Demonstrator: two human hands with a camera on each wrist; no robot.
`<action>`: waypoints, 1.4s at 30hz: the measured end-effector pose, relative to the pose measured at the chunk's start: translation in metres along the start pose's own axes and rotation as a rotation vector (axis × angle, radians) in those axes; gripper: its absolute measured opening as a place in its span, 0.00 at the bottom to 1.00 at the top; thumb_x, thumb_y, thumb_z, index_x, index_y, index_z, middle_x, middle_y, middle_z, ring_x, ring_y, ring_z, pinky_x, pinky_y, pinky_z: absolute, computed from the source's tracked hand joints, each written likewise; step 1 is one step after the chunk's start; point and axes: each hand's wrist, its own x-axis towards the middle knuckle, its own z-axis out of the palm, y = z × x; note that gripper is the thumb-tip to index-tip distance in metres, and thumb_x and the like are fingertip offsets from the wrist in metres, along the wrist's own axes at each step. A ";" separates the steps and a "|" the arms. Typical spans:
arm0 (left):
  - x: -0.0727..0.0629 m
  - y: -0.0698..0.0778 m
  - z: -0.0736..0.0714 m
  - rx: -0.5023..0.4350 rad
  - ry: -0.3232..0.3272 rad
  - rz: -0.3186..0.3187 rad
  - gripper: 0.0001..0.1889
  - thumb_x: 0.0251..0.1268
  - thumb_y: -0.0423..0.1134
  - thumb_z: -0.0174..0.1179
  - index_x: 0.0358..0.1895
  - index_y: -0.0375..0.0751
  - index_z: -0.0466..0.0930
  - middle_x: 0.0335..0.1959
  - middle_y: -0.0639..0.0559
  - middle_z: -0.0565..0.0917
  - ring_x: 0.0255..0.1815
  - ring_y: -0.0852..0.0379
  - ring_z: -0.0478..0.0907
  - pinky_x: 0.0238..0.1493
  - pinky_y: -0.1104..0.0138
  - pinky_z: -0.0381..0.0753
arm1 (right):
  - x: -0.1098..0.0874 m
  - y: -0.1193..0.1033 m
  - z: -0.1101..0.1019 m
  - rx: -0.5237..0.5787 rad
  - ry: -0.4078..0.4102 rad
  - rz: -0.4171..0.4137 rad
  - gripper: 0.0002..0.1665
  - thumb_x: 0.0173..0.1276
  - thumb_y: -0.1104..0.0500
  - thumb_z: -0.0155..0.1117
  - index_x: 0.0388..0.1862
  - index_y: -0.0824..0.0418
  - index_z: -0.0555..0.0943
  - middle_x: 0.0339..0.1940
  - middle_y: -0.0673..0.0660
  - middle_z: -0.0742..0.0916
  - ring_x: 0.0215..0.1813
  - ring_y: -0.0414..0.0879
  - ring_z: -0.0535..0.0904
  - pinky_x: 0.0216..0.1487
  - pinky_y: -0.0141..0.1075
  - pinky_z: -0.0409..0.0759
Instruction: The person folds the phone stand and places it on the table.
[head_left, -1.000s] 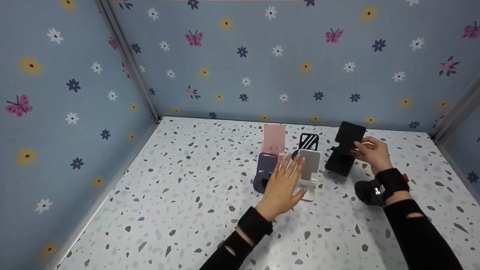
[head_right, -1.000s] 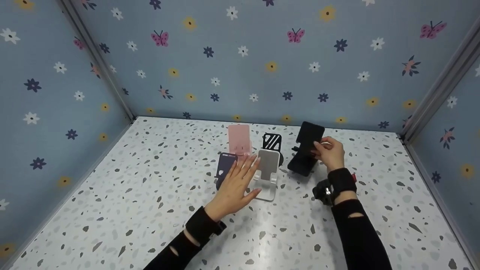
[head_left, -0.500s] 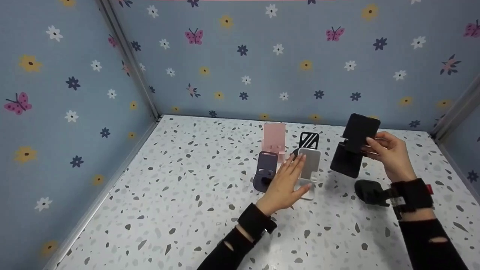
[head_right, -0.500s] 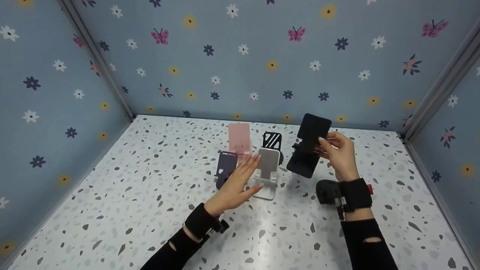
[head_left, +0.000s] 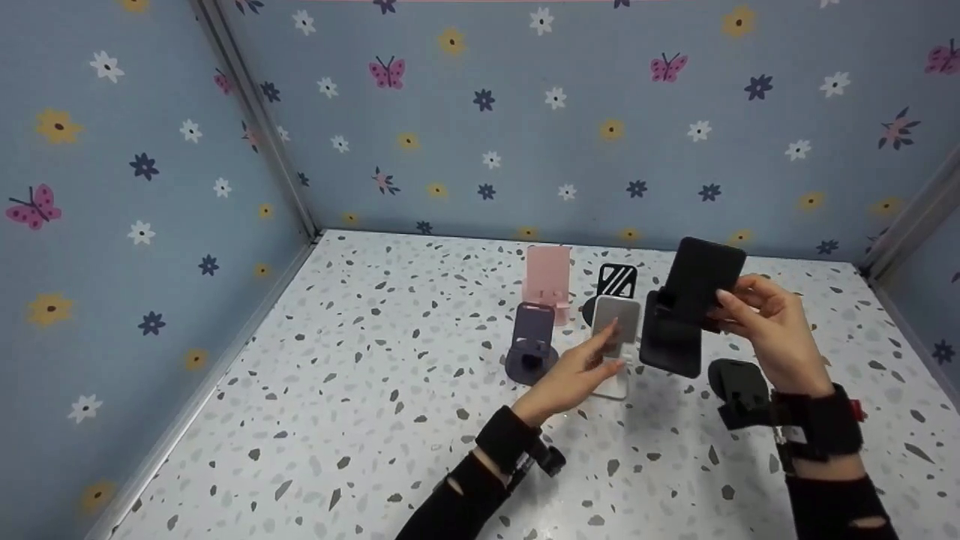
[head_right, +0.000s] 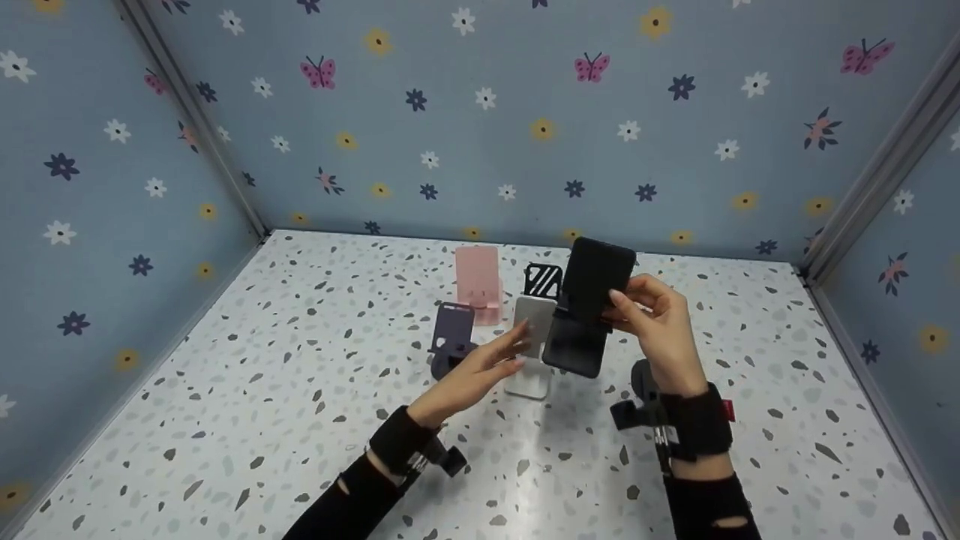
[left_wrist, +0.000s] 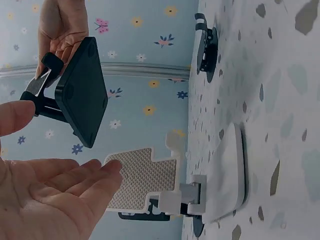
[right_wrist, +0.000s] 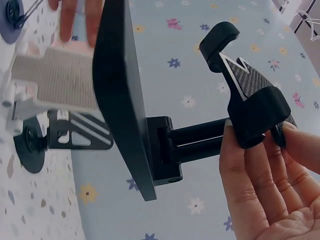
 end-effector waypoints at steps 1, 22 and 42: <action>0.000 -0.001 0.001 -0.073 -0.015 -0.011 0.33 0.77 0.42 0.49 0.79 0.41 0.49 0.76 0.41 0.64 0.74 0.46 0.65 0.75 0.64 0.66 | -0.002 0.001 0.003 -0.002 -0.003 -0.001 0.05 0.71 0.66 0.60 0.44 0.63 0.80 0.37 0.51 0.89 0.36 0.41 0.86 0.40 0.31 0.87; 0.007 -0.019 0.009 -0.729 0.012 -0.287 0.18 0.71 0.30 0.54 0.62 0.30 0.74 0.47 0.39 0.87 0.35 0.60 0.85 0.51 0.60 0.87 | -0.018 0.025 0.034 -0.080 -0.068 0.046 0.05 0.71 0.70 0.59 0.43 0.71 0.78 0.37 0.53 0.88 0.35 0.43 0.86 0.41 0.35 0.88; 0.004 -0.022 0.010 -0.632 0.016 -0.304 0.19 0.63 0.24 0.55 0.58 0.25 0.76 0.50 0.29 0.84 0.41 0.51 0.87 0.52 0.60 0.87 | -0.020 0.029 0.044 -0.348 -0.117 0.063 0.30 0.68 0.60 0.67 0.66 0.60 0.67 0.57 0.49 0.79 0.58 0.39 0.74 0.51 0.25 0.80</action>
